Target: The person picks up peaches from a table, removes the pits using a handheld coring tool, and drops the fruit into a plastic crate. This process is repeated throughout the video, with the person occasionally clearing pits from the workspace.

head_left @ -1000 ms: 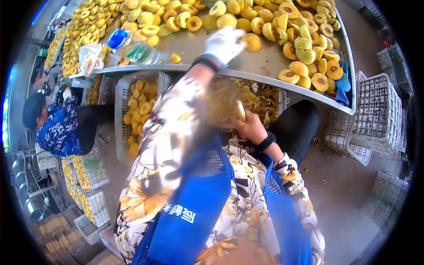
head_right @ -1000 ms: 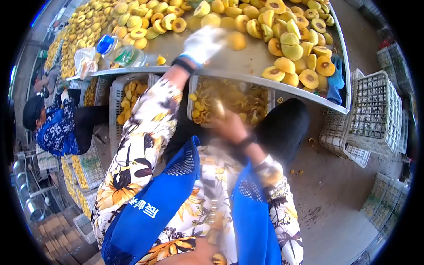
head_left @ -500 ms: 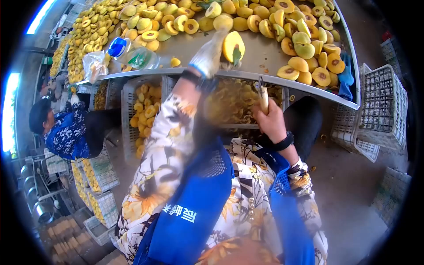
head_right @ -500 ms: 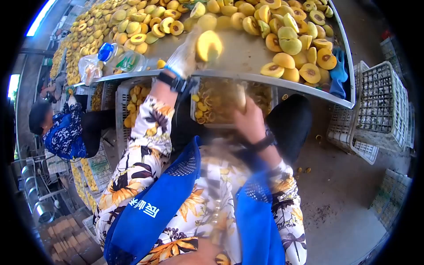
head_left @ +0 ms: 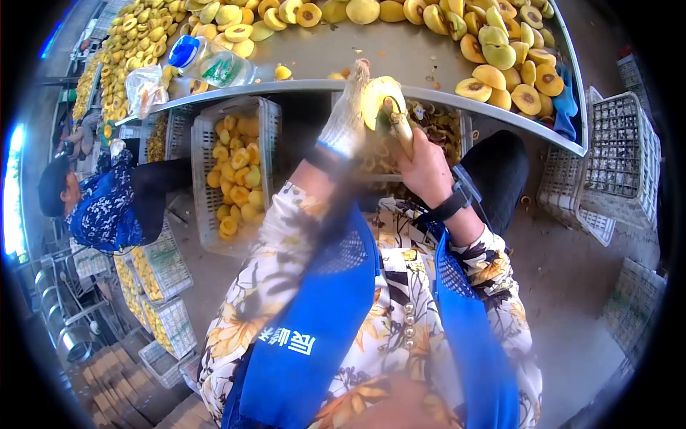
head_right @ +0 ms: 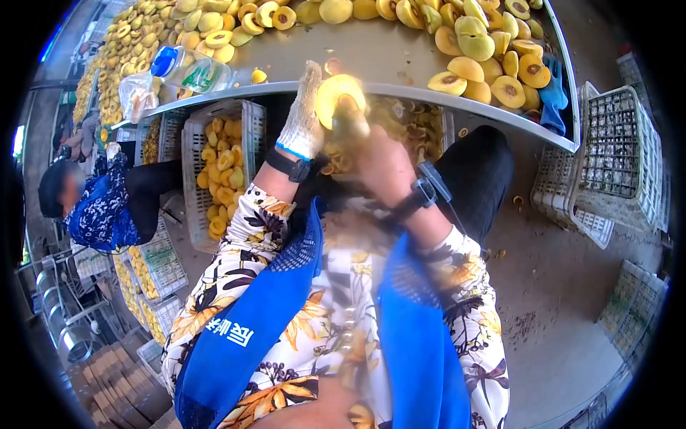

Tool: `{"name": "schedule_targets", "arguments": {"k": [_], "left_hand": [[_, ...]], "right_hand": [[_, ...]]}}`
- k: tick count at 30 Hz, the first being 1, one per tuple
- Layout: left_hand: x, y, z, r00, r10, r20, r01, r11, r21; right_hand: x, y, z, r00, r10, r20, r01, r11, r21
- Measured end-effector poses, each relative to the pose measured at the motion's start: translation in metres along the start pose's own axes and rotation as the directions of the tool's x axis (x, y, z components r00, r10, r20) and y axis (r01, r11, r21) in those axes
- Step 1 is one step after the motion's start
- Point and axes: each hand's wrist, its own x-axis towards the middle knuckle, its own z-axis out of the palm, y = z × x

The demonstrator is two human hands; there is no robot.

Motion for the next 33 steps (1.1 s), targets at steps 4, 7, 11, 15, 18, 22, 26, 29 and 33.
{"name": "schedule_targets", "arguments": {"k": [4, 7, 11, 15, 18, 22, 26, 29, 33], "left_hand": [[0.01, 0.007, -0.019, 0.963, -0.153, 0.222, 0.146, 0.988, 0.05], [0.013, 0.011, -0.025, 0.928, -0.303, 0.216, 0.272, 0.949, 0.161], [0.005, 0.013, -0.025, 0.975, -0.216, 0.041, 0.205, 0.962, 0.182], [-0.027, -0.004, -0.002, 0.961, 0.253, -0.114, -0.191, 0.901, 0.39], [-0.023, -0.019, 0.006, 0.888, 0.342, -0.308, -0.268, 0.928, 0.258], [-0.017, -0.018, 0.003, 0.931, 0.121, -0.344, -0.101, 0.992, 0.075], [-0.022, -0.014, 0.007, 0.951, 0.003, -0.308, 0.019, 0.998, 0.067], [-0.026, 0.004, 0.012, 0.904, -0.203, -0.376, 0.182, 0.979, -0.089], [-0.028, 0.019, -0.053, 0.937, -0.069, -0.344, -0.006, 0.977, -0.213]], "right_hand": [[-0.001, 0.011, 0.011, 0.999, 0.006, 0.053, -0.002, 0.997, -0.075], [-0.002, 0.02, 0.019, 0.99, -0.093, 0.102, 0.1, 0.992, -0.07], [-0.002, 0.001, 0.009, 0.979, -0.074, 0.192, 0.026, 0.97, 0.24], [0.001, -0.002, 0.016, 0.935, 0.086, 0.343, -0.256, 0.834, 0.489], [-0.005, -0.005, 0.024, 0.92, 0.056, 0.389, -0.314, 0.7, 0.642], [-0.008, -0.006, 0.026, 0.875, 0.121, 0.469, -0.425, 0.656, 0.623], [-0.007, 0.009, 0.024, 0.739, 0.058, 0.672, -0.628, 0.423, 0.654], [-0.002, 0.018, 0.025, 0.651, -0.165, 0.741, -0.699, 0.252, 0.669], [-0.005, 0.007, 0.023, 0.694, -0.214, 0.687, -0.572, 0.415, 0.707]]}}
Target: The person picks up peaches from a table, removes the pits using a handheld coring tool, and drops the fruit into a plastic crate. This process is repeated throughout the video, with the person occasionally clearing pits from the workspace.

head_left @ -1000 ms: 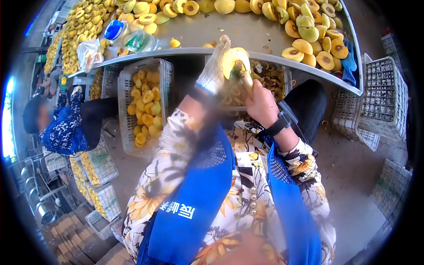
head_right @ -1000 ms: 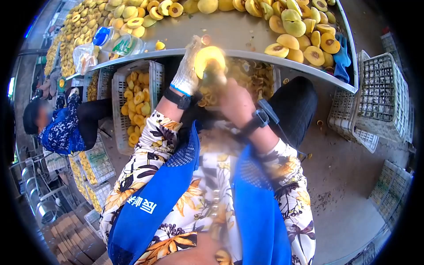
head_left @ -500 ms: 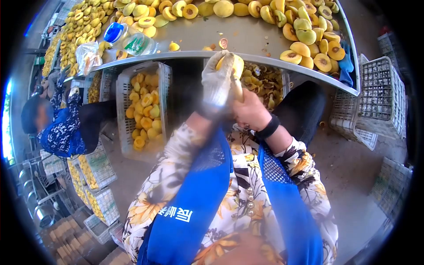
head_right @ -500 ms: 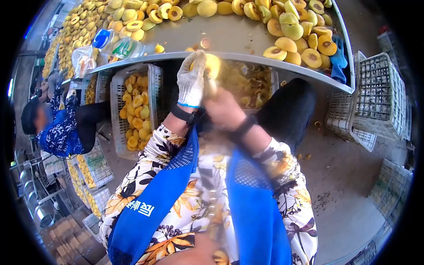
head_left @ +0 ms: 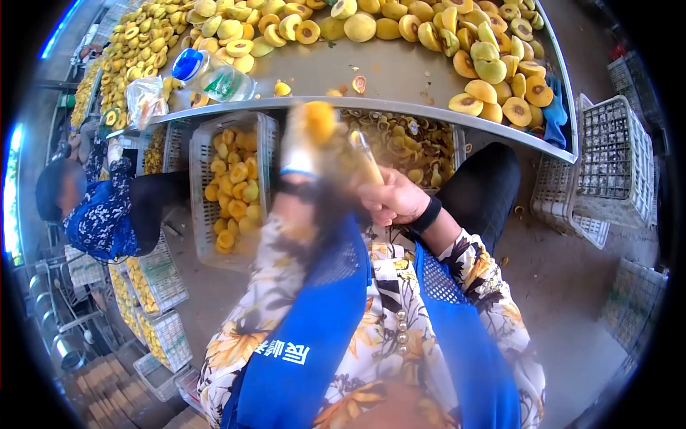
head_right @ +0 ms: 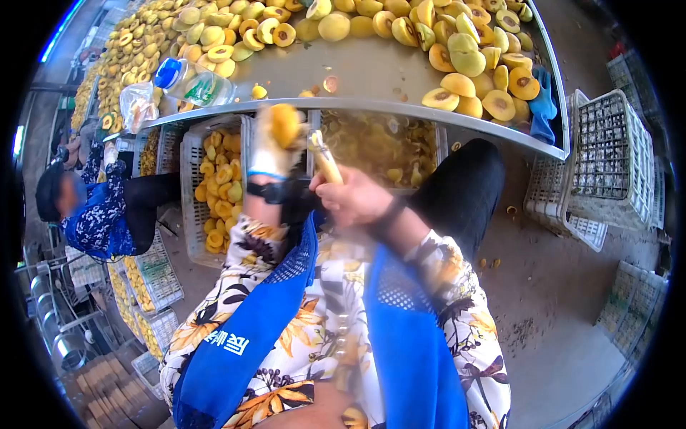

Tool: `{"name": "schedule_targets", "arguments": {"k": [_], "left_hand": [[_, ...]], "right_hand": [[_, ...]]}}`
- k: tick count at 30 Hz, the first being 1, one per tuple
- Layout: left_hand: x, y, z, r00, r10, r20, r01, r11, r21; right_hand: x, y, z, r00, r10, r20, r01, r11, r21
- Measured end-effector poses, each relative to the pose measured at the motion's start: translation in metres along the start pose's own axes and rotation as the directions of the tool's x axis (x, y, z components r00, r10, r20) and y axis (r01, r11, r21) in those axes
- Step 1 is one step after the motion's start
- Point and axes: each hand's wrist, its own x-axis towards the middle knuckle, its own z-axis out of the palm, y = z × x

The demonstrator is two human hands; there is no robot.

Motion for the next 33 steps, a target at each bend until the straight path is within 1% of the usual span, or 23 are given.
{"name": "schedule_targets", "arguments": {"k": [1, 2, 3, 4, 5, 6, 7, 8, 9, 11, 12, 13, 15, 17, 19, 21, 23, 24, 25, 26, 27, 29, 33], "left_hand": [[0.001, 0.02, -0.026, 0.999, 0.043, -0.025, -0.042, 0.998, 0.048], [-0.004, 0.036, -0.055, 0.979, 0.189, -0.079, -0.18, 0.978, 0.106], [-0.021, 0.053, -0.063, 0.895, 0.343, -0.284, -0.238, 0.908, 0.344], [-0.02, 0.059, -0.092, 0.738, 0.538, -0.406, -0.27, 0.788, 0.553], [-0.012, 0.078, -0.144, 0.748, 0.62, -0.235, -0.133, 0.488, 0.863], [-0.02, 0.09, -0.148, 0.689, 0.697, -0.198, 0.087, 0.192, 0.978], [-0.026, 0.1, -0.142, 0.642, 0.756, -0.126, 0.319, -0.114, 0.941], [-0.022, 0.107, -0.13, 0.633, 0.774, -0.015, 0.245, -0.182, 0.952], [-0.013, 0.111, -0.113, 0.616, 0.783, 0.09, 0.175, -0.247, 0.953], [0.015, 0.105, -0.054, 0.683, 0.696, 0.22, -0.13, -0.181, 0.975], [0.046, 0.099, -0.037, 0.678, 0.638, 0.367, -0.236, -0.284, 0.929], [0.052, 0.089, 0.011, 0.705, 0.579, 0.41, -0.291, -0.291, 0.912], [0.097, 0.067, 0.066, 0.658, 0.479, 0.581, -0.403, -0.427, 0.809], [0.148, 0.042, 0.103, 0.688, 0.406, 0.601, -0.286, -0.61, 0.739], [0.172, 0.024, 0.123, 0.854, 0.194, 0.483, -0.251, -0.66, 0.708], [0.191, 0.006, 0.123, 0.832, 0.296, 0.469, -0.168, -0.671, 0.722], [0.193, 0.006, 0.124, 0.852, 0.331, 0.406, -0.158, -0.577, 0.802], [0.186, 0.012, 0.123, 0.85, 0.332, 0.409, -0.228, -0.469, 0.853], [0.179, 0.02, 0.117, 0.849, 0.337, 0.406, -0.286, -0.352, 0.891], [0.169, 0.028, 0.112, 0.874, 0.323, 0.364, -0.427, 0.15, 0.892], [0.152, 0.033, 0.1, 0.963, 0.062, 0.263, -0.248, 0.584, 0.773], [0.091, 0.045, 0.097, 0.925, -0.037, 0.377, -0.218, 0.762, 0.609], [0.018, 0.035, 0.073, 0.941, -0.044, 0.337, -0.134, 0.863, 0.487]], "right_hand": [[0.002, 0.003, -0.009, 0.994, -0.02, -0.111, 0.001, 0.985, -0.175], [0.005, 0.006, -0.019, 0.975, -0.06, -0.215, -0.017, 0.941, -0.339], [0.009, 0.008, -0.03, 0.945, -0.116, -0.307, -0.052, 0.87, -0.489], [0.01, 0.01, -0.041, 0.906, -0.166, -0.389, -0.144, 0.744, -0.653], [0.01, 0.013, -0.046, 0.875, -0.225, -0.427, -0.19, 0.652, -0.734], [0.011, 0.016, -0.048, 0.842, -0.291, -0.455, -0.242, 0.55, -0.799], [0.013, 0.016, -0.048, 0.805, -0.361, -0.471, -0.298, 0.441, -0.847], [0.015, 0.013, -0.046, 0.811, -0.333, -0.481, -0.344, 0.394, -0.852], [0.015, 0.009, -0.039, 0.845, -0.311, -0.435, -0.322, 0.353, -0.879], [0.011, 0.001, -0.027, 0.899, -0.273, -0.342, -0.272, 0.265, -0.925], [0.024, 0.026, -0.051, 0.879, -0.422, -0.224, -0.202, 0.098, -0.975], [0.028, 0.037, -0.059, 0.843, -0.478, -0.249, -0.205, 0.143, -0.968], [0.016, 0.023, -0.052, 0.869, -0.447, -0.213, -0.156, 0.163, -0.974], [0.006, 0.02, -0.047, 0.792, -0.496, -0.357, -0.241, 0.283, -0.928], [-0.007, 0.021, -0.053, 0.746, -0.537, -0.394, -0.226, 0.353, -0.908], [-0.018, 0.024, -0.059, 0.692, -0.574, -0.437, -0.278, 0.346, -0.896], [-0.028, 0.021, -0.056, 0.665, -0.582, -0.468, -0.303, 0.362, -0.881], [-0.029, 0.019, -0.055, 0.641, -0.58, -0.503, -0.257, 0.456, -0.852], [-0.026, 0.024, -0.063, 0.616, -0.633, -0.469, -0.247, 0.41, -0.878], [-0.025, 0.02, -0.062, 0.603, -0.645, -0.47, -0.245, 0.411, -0.878], [-0.022, 0.014, -0.059, 0.588, -0.658, -0.47, -0.238, 0.414, -0.879], [-0.014, -0.002, -0.049, 0.591, -0.684, -0.426, -0.15, 0.427, -0.892], [0.003, -0.023, -0.027, 0.595, -0.74, -0.314, -0.05, 0.356, -0.933]]}}
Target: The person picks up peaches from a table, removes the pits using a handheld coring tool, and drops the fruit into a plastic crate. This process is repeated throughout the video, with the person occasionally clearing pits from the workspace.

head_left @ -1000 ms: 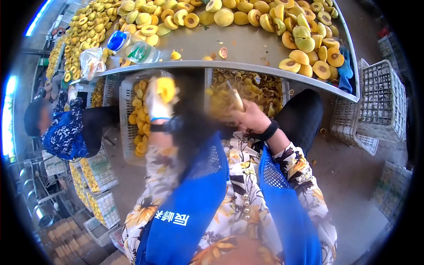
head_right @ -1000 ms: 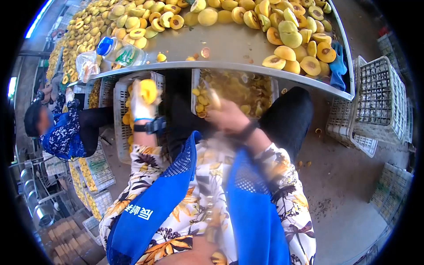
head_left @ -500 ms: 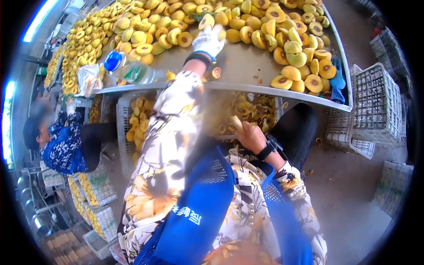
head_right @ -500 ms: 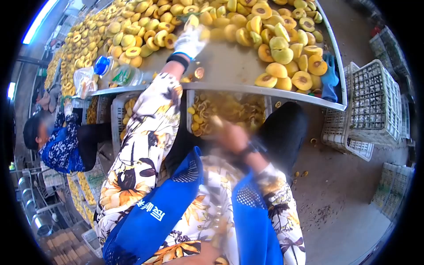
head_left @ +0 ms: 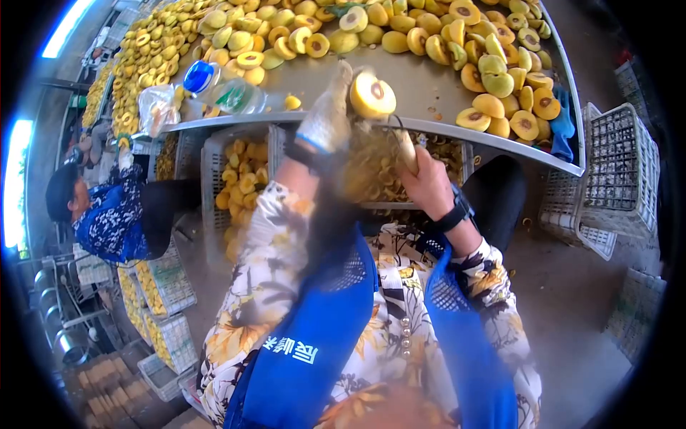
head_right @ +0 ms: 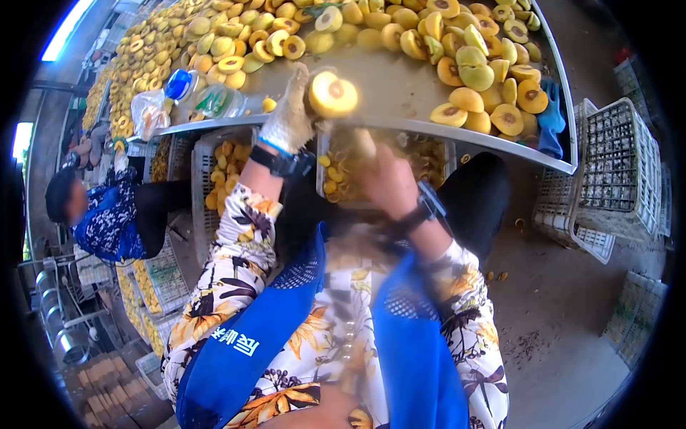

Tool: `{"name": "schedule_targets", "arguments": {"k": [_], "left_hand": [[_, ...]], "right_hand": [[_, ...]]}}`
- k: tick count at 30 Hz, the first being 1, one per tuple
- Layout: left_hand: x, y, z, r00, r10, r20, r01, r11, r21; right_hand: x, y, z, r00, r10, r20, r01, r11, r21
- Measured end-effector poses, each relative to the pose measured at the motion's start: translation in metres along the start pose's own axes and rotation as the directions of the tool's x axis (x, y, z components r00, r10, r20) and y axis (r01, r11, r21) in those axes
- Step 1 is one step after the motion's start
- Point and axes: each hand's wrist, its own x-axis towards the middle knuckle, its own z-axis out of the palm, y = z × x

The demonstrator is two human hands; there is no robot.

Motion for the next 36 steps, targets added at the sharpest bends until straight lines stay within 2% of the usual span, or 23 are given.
{"name": "schedule_targets", "arguments": {"k": [2, 3, 5, 6, 8, 10, 13, 14, 15, 19, 22, 28, 31, 34, 36], "left_hand": [[0.004, -0.037, -0.013, 0.995, 0.094, -0.025, -0.096, 0.991, -0.095], [-0.005, -0.04, -0.01, 0.998, -0.037, -0.046, 0.022, 0.955, -0.294], [-0.015, -0.049, -0.011, 0.997, -0.073, -0.034, 0.062, 0.966, -0.25], [-0.02, -0.054, -0.011, 0.995, -0.094, -0.025, 0.086, 0.97, -0.228], [-0.025, -0.062, -0.009, 1.0, -0.01, 0.009, 0.011, 0.988, -0.155], [-0.029, -0.064, -0.009, 0.995, 0.084, 0.045, -0.08, 0.994, -0.074], [-0.039, -0.054, 0.007, 0.996, 0.091, -0.019, -0.092, 0.944, -0.317], [-0.042, -0.053, 0.01, 0.995, 0.1, -0.029, -0.104, 0.934, -0.341], [-0.044, -0.053, 0.012, 0.993, 0.107, -0.04, -0.114, 0.924, -0.366], [-0.046, -0.058, 0.016, 0.978, 0.177, -0.113, -0.206, 0.917, -0.342], [-0.042, -0.067, 0.013, 0.949, 0.261, -0.179, -0.3, 0.921, -0.247], [-0.043, -0.079, 0.02, 0.914, 0.323, -0.248, -0.376, 0.902, -0.214], [-0.038, -0.081, 0.013, 0.915, 0.343, -0.212, -0.371, 0.922, -0.111], [-0.04, -0.074, 0.005, 0.97, 0.238, -0.041, -0.242, 0.957, -0.161], [-0.033, -0.07, -0.007, 0.963, 0.249, 0.103, -0.242, 0.967, -0.08]], "right_hand": [[0.005, -0.016, 0.002, 0.999, 0.018, -0.032, -0.019, 1.0, -0.018], [0.005, -0.018, 0.003, 0.997, 0.037, -0.065, -0.036, 0.999, 0.016], [0.008, -0.008, 0.005, 0.994, 0.033, -0.1, -0.029, 0.998, 0.048], [0.009, 0.0, 0.006, 0.996, 0.067, -0.055, -0.057, 0.985, 0.164], [0.006, 0.008, 0.007, 0.994, 0.036, -0.104, -0.013, 0.976, 0.219], [-0.001, -0.004, 0.001, 0.998, 0.021, -0.053, -0.018, 0.998, 0.052], [-0.016, -0.03, -0.006, 0.999, -0.013, 0.043, 0.018, 0.994, -0.104], [-0.02, -0.036, -0.005, 0.996, -0.026, 0.081, 0.037, 0.989, -0.14], [-0.023, -0.038, -0.004, 0.997, -0.033, 0.074, 0.037, 0.998, -0.059], [-0.024, -0.028, 0.007, 0.986, 0.113, 0.12, -0.099, 0.988, -0.118], [-0.027, -0.026, 0.013, 0.985, 0.133, 0.112, -0.114, 0.98, -0.163], [-0.033, -0.033, 0.02, 0.969, 0.207, 0.137, -0.197, 0.977, -0.081], [-0.035, -0.031, 0.02, 0.967, 0.201, 0.158, -0.195, 0.979, -0.051], [-0.037, -0.043, 0.011, 0.972, 0.127, 0.199, -0.112, 0.99, -0.085], [-0.038, -0.033, 0.019, 0.959, 0.178, 0.22, -0.163, 0.983, -0.088]]}}
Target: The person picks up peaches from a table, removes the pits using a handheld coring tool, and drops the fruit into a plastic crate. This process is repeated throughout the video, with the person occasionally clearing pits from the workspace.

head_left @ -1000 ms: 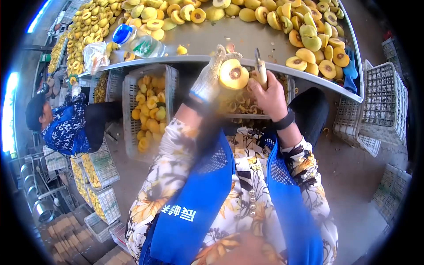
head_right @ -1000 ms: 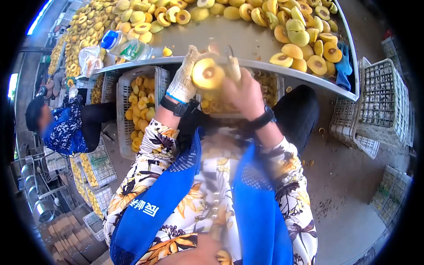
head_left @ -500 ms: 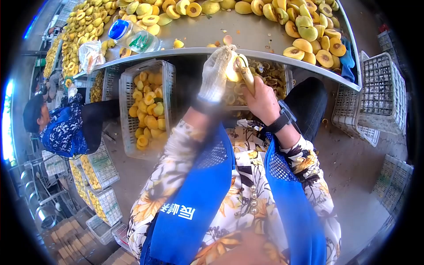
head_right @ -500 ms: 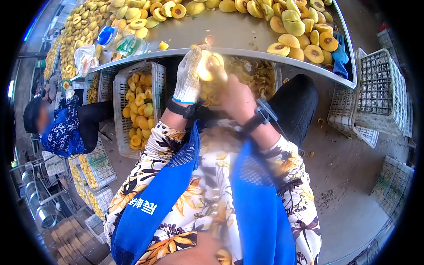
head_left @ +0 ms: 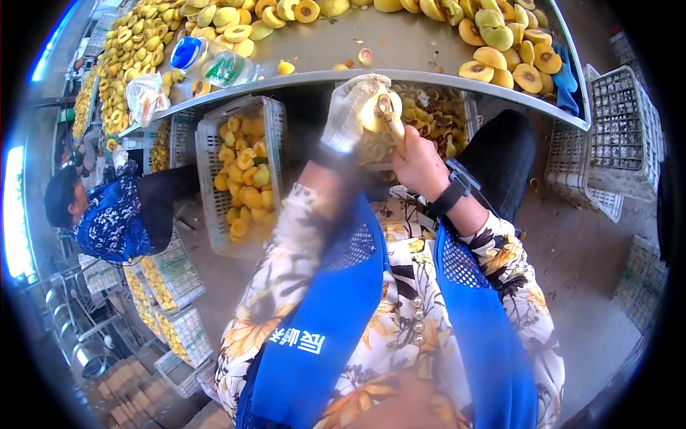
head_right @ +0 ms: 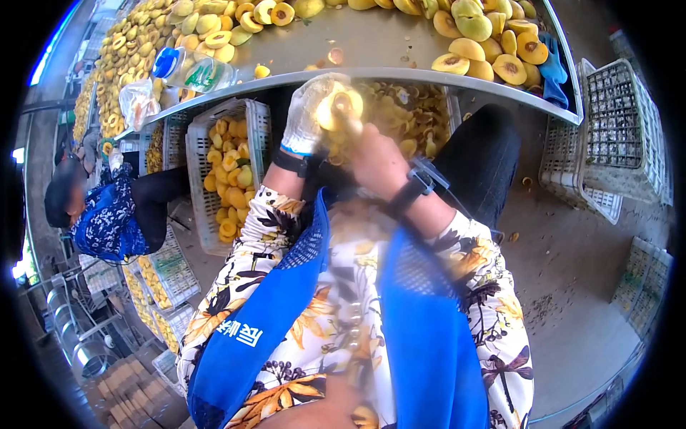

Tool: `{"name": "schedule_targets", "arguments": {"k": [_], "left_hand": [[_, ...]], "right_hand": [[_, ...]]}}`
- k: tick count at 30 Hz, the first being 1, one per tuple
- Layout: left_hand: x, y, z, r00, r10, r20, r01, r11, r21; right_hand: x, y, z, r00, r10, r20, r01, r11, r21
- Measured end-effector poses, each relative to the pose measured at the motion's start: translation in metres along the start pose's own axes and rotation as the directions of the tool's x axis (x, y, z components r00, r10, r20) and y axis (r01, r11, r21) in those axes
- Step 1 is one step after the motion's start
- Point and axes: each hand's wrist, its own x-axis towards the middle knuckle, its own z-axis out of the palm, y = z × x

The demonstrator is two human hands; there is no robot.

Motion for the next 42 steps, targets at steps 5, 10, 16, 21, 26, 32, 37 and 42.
{"name": "schedule_targets", "arguments": {"k": [5, 10, 16, 21, 26, 32, 37, 42], "left_hand": [[-0.002, 0.002, 0.002, 0.995, -0.037, -0.094, 0.036, 0.999, -0.022], [-0.009, -0.015, 0.018, 0.899, 0.296, -0.321, -0.17, 0.914, 0.368], [0.003, -0.005, -0.011, 0.978, -0.204, -0.05, 0.201, 0.978, -0.058], [-0.008, 0.006, 0.015, 0.97, -0.126, -0.206, 0.096, 0.984, -0.15], [-0.015, -0.003, 0.031, 0.941, 0.128, -0.314, -0.099, 0.989, 0.106], [-0.017, -0.007, 0.041, 0.889, 0.364, -0.278, -0.184, 0.839, 0.511], [-0.002, 0.0, 0.007, 0.975, -0.219, -0.046, 0.22, 0.975, 0.033], [-0.01, 0.003, 0.023, 0.988, -0.069, -0.139, 0.066, 0.997, -0.027]], "right_hand": [[0.006, 0.003, 0.004, 0.998, -0.007, 0.059, 0.005, 1.0, 0.03], [0.0, -0.025, -0.016, 0.995, 0.007, 0.1, -0.02, 0.992, 0.121], [-0.003, -0.016, -0.017, 0.994, -0.066, 0.09, 0.059, 0.995, 0.079], [0.004, -0.014, -0.017, 0.996, -0.033, 0.088, 0.026, 0.997, 0.071], [0.005, 0.003, 0.016, 0.995, -0.011, -0.097, 0.03, 0.979, 0.201], [-0.001, -0.002, 0.011, 0.986, 0.095, 0.134, -0.148, 0.866, 0.477], [-0.004, -0.002, 0.012, 0.982, 0.122, 0.141, -0.166, 0.919, 0.358], [0.005, 0.004, 0.017, 0.993, 0.077, 0.087, -0.108, 0.891, 0.441]]}}
